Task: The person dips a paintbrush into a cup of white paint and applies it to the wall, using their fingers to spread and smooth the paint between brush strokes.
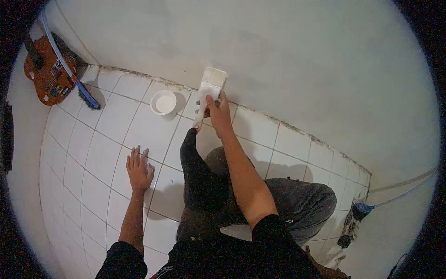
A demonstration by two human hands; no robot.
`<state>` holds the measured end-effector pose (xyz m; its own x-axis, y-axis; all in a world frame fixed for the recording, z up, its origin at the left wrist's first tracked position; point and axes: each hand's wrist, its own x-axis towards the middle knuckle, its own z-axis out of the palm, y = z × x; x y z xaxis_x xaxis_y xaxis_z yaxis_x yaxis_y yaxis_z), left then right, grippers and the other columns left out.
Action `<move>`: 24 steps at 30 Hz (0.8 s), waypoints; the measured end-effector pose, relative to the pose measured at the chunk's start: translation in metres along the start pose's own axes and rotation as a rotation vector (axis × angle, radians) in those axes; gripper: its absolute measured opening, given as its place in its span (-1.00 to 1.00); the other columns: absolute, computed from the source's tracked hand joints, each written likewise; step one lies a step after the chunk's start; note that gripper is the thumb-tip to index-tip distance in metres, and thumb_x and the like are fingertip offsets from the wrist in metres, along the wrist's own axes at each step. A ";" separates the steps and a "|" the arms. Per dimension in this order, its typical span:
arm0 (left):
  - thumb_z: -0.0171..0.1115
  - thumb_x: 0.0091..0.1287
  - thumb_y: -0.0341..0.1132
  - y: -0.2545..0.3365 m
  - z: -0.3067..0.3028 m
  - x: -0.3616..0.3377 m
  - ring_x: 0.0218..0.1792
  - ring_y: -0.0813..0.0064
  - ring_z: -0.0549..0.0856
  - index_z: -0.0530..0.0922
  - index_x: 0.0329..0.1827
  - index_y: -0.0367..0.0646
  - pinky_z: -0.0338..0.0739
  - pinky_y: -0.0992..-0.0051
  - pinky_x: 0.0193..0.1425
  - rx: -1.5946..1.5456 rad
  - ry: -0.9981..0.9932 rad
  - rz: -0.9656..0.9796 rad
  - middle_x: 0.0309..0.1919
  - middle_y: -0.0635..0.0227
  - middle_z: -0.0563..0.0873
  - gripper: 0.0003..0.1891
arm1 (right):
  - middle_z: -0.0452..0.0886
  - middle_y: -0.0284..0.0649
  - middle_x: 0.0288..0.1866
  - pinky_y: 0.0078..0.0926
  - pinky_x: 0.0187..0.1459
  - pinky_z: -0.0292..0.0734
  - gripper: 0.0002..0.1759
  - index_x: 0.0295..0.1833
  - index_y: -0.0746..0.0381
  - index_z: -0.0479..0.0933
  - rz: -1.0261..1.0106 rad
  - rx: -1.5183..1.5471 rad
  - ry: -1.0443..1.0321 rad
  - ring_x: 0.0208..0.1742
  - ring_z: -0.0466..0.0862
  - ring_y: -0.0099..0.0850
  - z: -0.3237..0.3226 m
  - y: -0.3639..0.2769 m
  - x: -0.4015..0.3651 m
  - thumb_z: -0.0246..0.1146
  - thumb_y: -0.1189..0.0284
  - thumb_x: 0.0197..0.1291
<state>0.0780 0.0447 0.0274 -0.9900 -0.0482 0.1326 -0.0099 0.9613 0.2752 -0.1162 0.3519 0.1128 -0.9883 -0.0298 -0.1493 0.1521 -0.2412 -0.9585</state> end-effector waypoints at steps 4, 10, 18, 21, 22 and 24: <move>0.16 0.26 -0.29 0.000 0.000 0.001 0.68 0.08 0.20 0.47 0.52 0.07 -0.05 -0.12 0.73 -0.001 -0.006 -0.011 0.63 0.19 0.33 -0.34 | 0.77 -0.04 -0.07 -0.34 -0.26 0.75 -0.50 0.38 0.27 0.33 -0.009 -0.026 0.017 -0.25 0.82 -0.24 -0.003 -0.001 0.003 0.20 0.15 0.59; 0.16 0.25 -0.30 0.000 0.000 0.001 0.67 0.09 0.22 0.48 0.52 0.08 -0.03 -0.12 0.72 -0.006 0.007 -0.005 0.62 0.21 0.34 -0.34 | 0.77 -0.06 -0.07 -0.34 -0.31 0.75 -0.52 0.37 0.24 0.36 -0.092 0.017 0.038 -0.29 0.82 -0.26 -0.007 0.005 0.013 0.21 0.16 0.58; 0.18 0.25 -0.28 0.001 -0.001 0.001 0.66 0.09 0.23 0.49 0.51 0.09 0.00 -0.11 0.71 0.004 0.016 0.004 0.61 0.20 0.36 -0.34 | 0.78 -0.04 -0.10 -0.30 -0.32 0.77 -0.45 0.43 0.36 0.31 0.097 0.001 0.157 -0.32 0.82 -0.22 -0.012 0.010 0.018 0.22 0.23 0.57; 0.19 0.24 -0.29 0.000 0.002 0.000 0.65 0.08 0.25 0.51 0.49 0.10 0.02 -0.11 0.70 0.004 0.051 0.019 0.61 0.19 0.37 -0.35 | 0.77 -0.04 -0.08 -0.29 -0.29 0.79 -0.42 0.45 0.40 0.28 0.024 -0.154 0.242 -0.32 0.82 -0.22 -0.035 0.067 0.046 0.23 0.24 0.56; 0.20 0.24 -0.29 0.000 0.003 0.000 0.66 0.08 0.25 0.51 0.50 0.11 0.02 -0.11 0.70 0.009 0.058 0.020 0.61 0.19 0.37 -0.35 | 0.77 -0.04 -0.08 -0.29 -0.29 0.79 -0.42 0.45 0.40 0.28 0.023 -0.155 0.242 -0.32 0.82 -0.22 -0.037 0.068 0.046 0.23 0.24 0.56; 0.19 0.24 -0.29 -0.001 0.003 0.000 0.66 0.08 0.25 0.50 0.50 0.11 0.02 -0.11 0.70 0.008 0.050 0.016 0.61 0.19 0.37 -0.34 | 0.76 -0.03 -0.04 -0.26 -0.24 0.81 -0.40 0.46 0.38 0.27 0.170 -0.159 0.135 -0.27 0.83 -0.21 -0.041 0.071 0.045 0.23 0.23 0.55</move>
<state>0.0778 0.0445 0.0237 -0.9818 -0.0456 0.1842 0.0050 0.9642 0.2651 -0.1493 0.3732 0.0281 -0.9401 0.0751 -0.3326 0.3260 -0.0879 -0.9413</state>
